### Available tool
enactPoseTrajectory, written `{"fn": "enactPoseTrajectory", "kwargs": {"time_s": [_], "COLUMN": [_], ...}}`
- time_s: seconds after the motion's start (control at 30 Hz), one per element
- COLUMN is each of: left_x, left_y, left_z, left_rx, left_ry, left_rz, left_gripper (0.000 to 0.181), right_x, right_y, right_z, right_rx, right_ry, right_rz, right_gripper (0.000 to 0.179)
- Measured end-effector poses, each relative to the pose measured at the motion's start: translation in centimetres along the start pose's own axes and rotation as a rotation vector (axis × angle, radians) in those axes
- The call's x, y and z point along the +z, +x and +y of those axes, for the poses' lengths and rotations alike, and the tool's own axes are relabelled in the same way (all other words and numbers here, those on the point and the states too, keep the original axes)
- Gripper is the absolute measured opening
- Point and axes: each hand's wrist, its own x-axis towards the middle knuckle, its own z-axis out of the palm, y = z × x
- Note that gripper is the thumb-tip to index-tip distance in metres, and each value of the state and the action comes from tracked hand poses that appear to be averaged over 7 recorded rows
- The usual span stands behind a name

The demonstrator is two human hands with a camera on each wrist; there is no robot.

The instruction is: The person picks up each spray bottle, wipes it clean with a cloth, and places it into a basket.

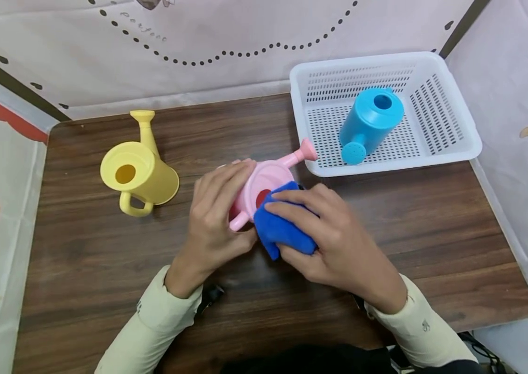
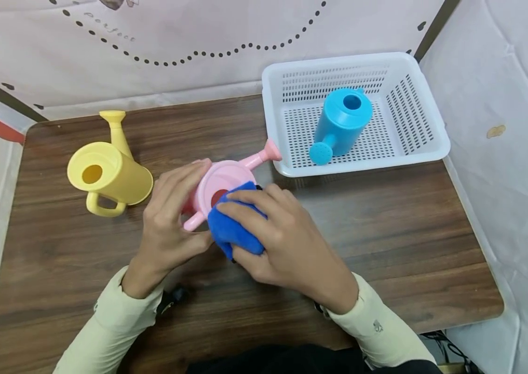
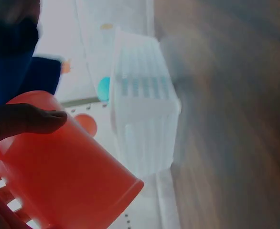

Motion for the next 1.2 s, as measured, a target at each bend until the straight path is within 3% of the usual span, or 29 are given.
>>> {"fn": "enactPoseTrajectory", "kwargs": {"time_s": [0.2,0.3,0.43,0.53,0.63,0.77,0.83,0.9,1.0,1.07,1.2], "left_x": [-0.1,0.4,0.6,0.2,-0.6,-1.2,-1.1,-0.8,-0.3,-0.1,0.0], "left_y": [0.1,-0.1,-0.2,-0.1,0.1,0.9,1.1,1.2,0.9,0.7,0.9], "left_z": [0.5,0.7,0.5,0.2,0.0,-0.1,-0.1,-0.1,0.0,0.0,0.1], "left_rx": [0.071,0.086,0.042,-0.059,-0.297,-0.691,-0.818,-0.882,-0.908,-0.904,-0.894], "left_ry": [0.029,0.008,-0.04,-0.098,-0.283,-0.826,-1.075,-1.254,-1.398,-1.454,-1.472], "left_rz": [-0.047,-0.067,-0.029,0.039,0.104,0.228,0.291,0.295,0.267,0.249,0.259], "left_gripper": [0.083,0.084,0.083,0.085,0.089,0.079,0.061,0.049,0.039,0.04,0.043], "right_x": [-0.6,-0.6,-0.1,0.0,-0.3,-0.4,-0.2,0.1,0.6,0.9,1.8], "right_y": [0.0,1.0,1.7,1.3,0.4,-0.6,-0.9,-1.0,-0.8,-0.7,-1.0], "right_z": [1.0,0.8,-0.1,-0.3,0.1,1.1,1.5,1.7,1.9,1.9,1.7], "right_rx": [0.111,0.097,0.019,0.012,0.061,0.12,0.132,0.141,0.145,0.149,0.13], "right_ry": [0.018,0.011,-0.005,0.023,0.082,0.177,0.207,0.222,0.24,0.256,0.242], "right_rz": [0.121,0.167,0.152,0.128,0.203,0.448,0.532,0.558,0.556,0.549,0.481], "right_gripper": [0.053,0.052,0.051,0.051,0.052,0.05,0.048,0.047,0.047,0.048,0.052]}}
